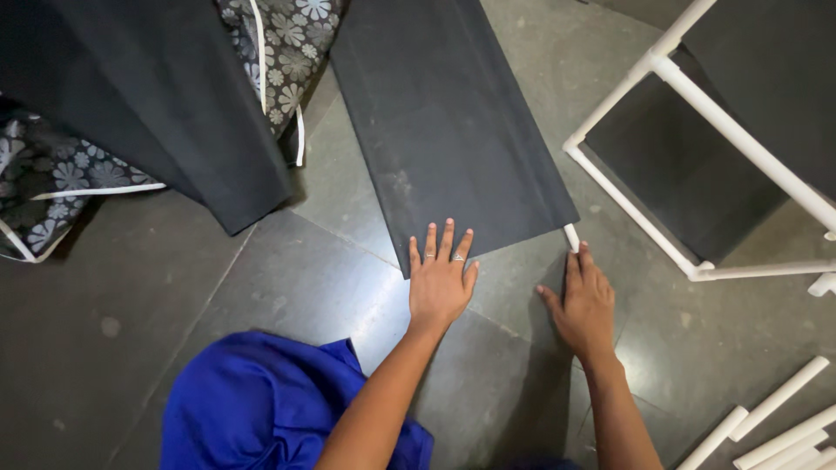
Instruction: The person assembles a small shelving unit by inserting white PVC pipes into connectors and attaching a black fabric shelf. They connect multiple joints and rods to form the frame and secure the fabric in place.
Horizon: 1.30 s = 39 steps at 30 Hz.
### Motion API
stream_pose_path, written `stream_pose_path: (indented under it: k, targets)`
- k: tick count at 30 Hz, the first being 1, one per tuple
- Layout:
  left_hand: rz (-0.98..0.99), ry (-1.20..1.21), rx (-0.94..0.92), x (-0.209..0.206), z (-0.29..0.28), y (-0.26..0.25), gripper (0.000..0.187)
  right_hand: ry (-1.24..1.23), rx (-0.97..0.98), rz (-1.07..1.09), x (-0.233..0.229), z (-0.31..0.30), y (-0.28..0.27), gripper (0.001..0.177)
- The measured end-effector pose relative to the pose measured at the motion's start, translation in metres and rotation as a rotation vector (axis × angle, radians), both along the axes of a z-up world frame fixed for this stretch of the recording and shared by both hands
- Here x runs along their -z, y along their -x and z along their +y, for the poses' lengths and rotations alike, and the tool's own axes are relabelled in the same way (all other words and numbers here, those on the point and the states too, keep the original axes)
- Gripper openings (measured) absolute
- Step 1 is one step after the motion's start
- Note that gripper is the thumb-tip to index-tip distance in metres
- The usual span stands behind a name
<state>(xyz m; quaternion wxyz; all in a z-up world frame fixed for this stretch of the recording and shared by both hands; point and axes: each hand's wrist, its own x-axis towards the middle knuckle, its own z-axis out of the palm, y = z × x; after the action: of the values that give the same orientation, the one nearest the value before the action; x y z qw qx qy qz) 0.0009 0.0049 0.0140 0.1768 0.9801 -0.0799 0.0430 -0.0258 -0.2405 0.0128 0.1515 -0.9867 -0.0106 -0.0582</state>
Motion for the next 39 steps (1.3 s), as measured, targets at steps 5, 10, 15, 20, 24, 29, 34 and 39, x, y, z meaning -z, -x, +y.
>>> stream_pose_path:
  k: [5,10,15,20,24,29,34,39]
  targets:
    - [-0.015,-0.006,0.0,0.001,-0.002,-0.001,0.057,0.03,-0.023,0.015,0.0,-0.002,-0.005,0.092]
    - [-0.03,-0.014,0.002,0.003,-0.002,-0.001,0.057,0.072,-0.019,0.033,0.001,0.001,-0.013,0.093]
    - [-0.039,-0.031,-0.004,0.003,-0.004,-0.002,0.057,0.039,0.003,0.004,0.005,-0.002,-0.012,0.096]
    - [-0.029,-0.047,-0.005,0.006,-0.004,-0.004,0.057,0.105,-0.008,0.034,0.009,-0.008,-0.016,0.1]
    - [-0.026,-0.076,0.007,0.008,-0.004,-0.004,0.058,0.067,-0.027,-0.025,0.009,-0.006,-0.013,0.094]
    - [-0.018,-0.136,0.003,0.007,-0.006,-0.008,0.058,-0.11,0.038,-0.111,-0.01,-0.014,-0.011,0.072]
    - [-0.116,-0.051,0.06,0.012,-0.005,0.0,0.053,-0.307,0.326,-0.242,-0.051,-0.071,0.011,0.026]
    - [-0.277,-0.08,0.182,0.005,-0.01,0.011,0.041,-0.393,0.433,-0.309,-0.113,-0.161,0.059,0.02]
